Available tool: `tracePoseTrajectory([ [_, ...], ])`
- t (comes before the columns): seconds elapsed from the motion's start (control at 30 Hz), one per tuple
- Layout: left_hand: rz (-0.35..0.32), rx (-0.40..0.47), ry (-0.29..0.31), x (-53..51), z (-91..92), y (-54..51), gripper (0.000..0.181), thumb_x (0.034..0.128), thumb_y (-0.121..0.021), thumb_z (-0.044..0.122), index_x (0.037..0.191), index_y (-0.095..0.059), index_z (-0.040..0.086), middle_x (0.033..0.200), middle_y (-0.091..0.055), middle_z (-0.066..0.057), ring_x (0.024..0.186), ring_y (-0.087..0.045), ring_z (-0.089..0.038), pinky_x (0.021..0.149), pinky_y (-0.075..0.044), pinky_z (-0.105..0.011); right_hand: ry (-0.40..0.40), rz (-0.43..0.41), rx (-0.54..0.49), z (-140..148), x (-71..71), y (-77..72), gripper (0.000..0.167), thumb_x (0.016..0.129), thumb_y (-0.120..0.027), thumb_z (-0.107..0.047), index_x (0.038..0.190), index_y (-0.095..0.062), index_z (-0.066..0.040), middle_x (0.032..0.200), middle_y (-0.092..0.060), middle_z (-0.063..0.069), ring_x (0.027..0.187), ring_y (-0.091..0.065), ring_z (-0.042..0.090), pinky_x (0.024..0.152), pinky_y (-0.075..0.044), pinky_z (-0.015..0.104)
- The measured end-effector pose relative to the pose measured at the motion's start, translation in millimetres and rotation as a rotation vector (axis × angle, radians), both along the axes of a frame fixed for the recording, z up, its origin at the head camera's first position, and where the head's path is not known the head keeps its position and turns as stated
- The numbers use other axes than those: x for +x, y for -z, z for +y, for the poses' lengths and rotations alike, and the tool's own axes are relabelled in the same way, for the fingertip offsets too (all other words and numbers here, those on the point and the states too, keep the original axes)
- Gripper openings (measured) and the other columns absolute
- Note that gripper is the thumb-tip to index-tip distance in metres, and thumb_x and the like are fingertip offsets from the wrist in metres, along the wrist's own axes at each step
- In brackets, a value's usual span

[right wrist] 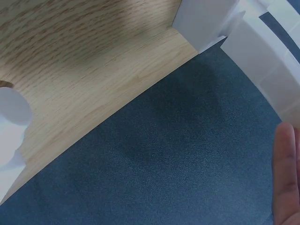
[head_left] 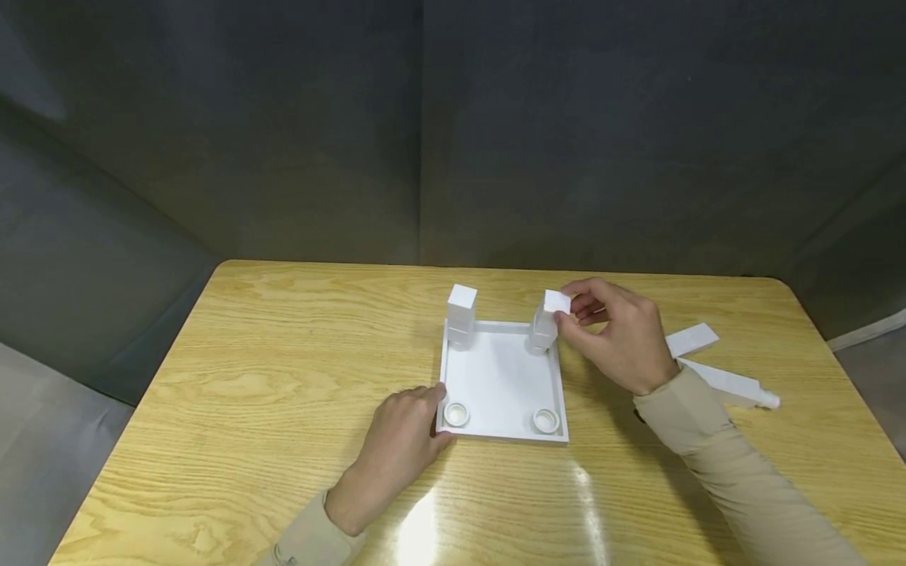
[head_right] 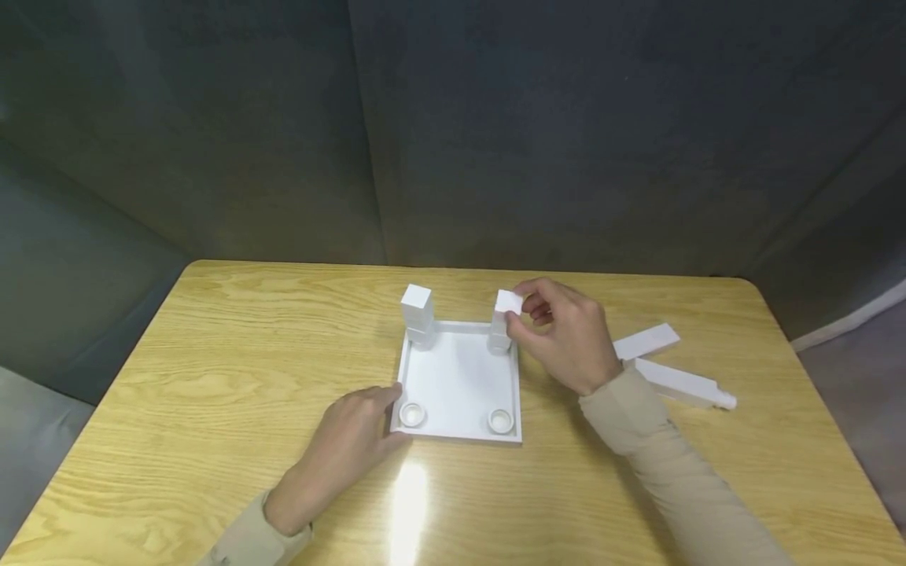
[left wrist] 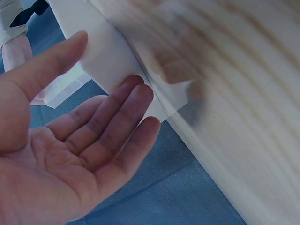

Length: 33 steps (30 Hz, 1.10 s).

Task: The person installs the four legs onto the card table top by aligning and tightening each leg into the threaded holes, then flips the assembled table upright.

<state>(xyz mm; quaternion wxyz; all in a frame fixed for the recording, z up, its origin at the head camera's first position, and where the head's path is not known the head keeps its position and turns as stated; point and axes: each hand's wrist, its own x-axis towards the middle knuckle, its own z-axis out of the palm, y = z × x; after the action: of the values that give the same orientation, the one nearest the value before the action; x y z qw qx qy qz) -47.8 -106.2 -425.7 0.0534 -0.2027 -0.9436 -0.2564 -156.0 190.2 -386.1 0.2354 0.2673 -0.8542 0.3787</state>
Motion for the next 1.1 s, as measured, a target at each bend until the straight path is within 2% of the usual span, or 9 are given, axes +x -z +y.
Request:
tracePoseTrajectory([
  [0.23,0.002,0.010,0.009,-1.1,-0.1,-0.4,0.057,0.0722,-0.101,0.005,0.117,-0.072,-0.015,0.090,-0.077,-0.019,0.087,-0.077,-0.035,0.087,-0.063,-0.053,0.015,0.018,0.012,-0.2,-1.1,-0.4,0.026,0.083,-0.088,0.000,0.105,-0.075,0.002,0.085,-0.074,0.007,0.075,-0.069,0.014,0.072,-0.056,0.011],
  [0.43,0.002,0.012,0.012,-2.2,-0.4,-1.5,0.058,0.0724,-0.101,0.005,0.118,-0.072,-0.015,0.087,-0.076,-0.016,0.084,-0.077,-0.033,0.086,-0.063,-0.054,0.035,-0.001,0.014,-0.9,-1.7,-0.1,0.027,0.083,-0.090,-0.002,0.104,-0.073,0.001,0.090,-0.074,0.010,0.078,-0.071,0.019,0.076,-0.054,0.008],
  [0.7,0.003,0.024,0.021,-1.0,-1.1,0.3,0.062,0.0721,-0.101,0.005,0.121,-0.071,-0.017,0.106,-0.077,-0.029,0.098,-0.078,-0.043,0.090,-0.063,-0.058,0.046,-0.031,0.010,-2.1,-0.8,1.2,0.024,0.085,-0.088,-0.002,0.101,-0.071,-0.001,0.093,-0.077,0.009,0.078,-0.074,0.025,0.077,-0.053,0.008],
  [0.8,-0.004,0.025,0.017,-0.7,-0.6,0.8,0.062,0.0734,-0.101,0.006,0.122,-0.070,-0.018,0.107,-0.077,-0.030,0.099,-0.078,-0.043,0.091,-0.062,-0.058,0.029,-0.012,0.014,-1.4,-0.2,1.4,0.025,0.085,-0.088,0.000,0.105,-0.073,-0.001,0.093,-0.077,0.008,0.079,-0.074,0.022,0.078,-0.053,0.008],
  [0.97,-0.016,0.019,0.011,-1.1,-0.1,1.6,0.061,0.0748,-0.100,0.007,0.122,-0.070,-0.018,0.107,-0.077,-0.030,0.099,-0.078,-0.043,0.092,-0.062,-0.058,-0.043,0.049,0.046,1.1,-0.3,2.1,0.035,0.088,-0.087,0.004,0.120,-0.080,-0.005,0.093,-0.076,0.005,0.083,-0.070,0.015,0.081,-0.057,0.013],
  [1.1,-0.016,0.026,0.012,-1.0,-0.2,1.1,0.061,0.0744,-0.100,0.006,0.122,-0.070,-0.019,0.105,-0.077,-0.029,0.098,-0.078,-0.042,0.092,-0.062,-0.057,-0.072,0.081,0.066,2.9,-0.8,1.9,0.040,0.087,-0.087,0.005,0.125,-0.081,-0.007,0.092,-0.073,0.004,0.085,-0.069,0.015,0.081,-0.057,0.016],
])
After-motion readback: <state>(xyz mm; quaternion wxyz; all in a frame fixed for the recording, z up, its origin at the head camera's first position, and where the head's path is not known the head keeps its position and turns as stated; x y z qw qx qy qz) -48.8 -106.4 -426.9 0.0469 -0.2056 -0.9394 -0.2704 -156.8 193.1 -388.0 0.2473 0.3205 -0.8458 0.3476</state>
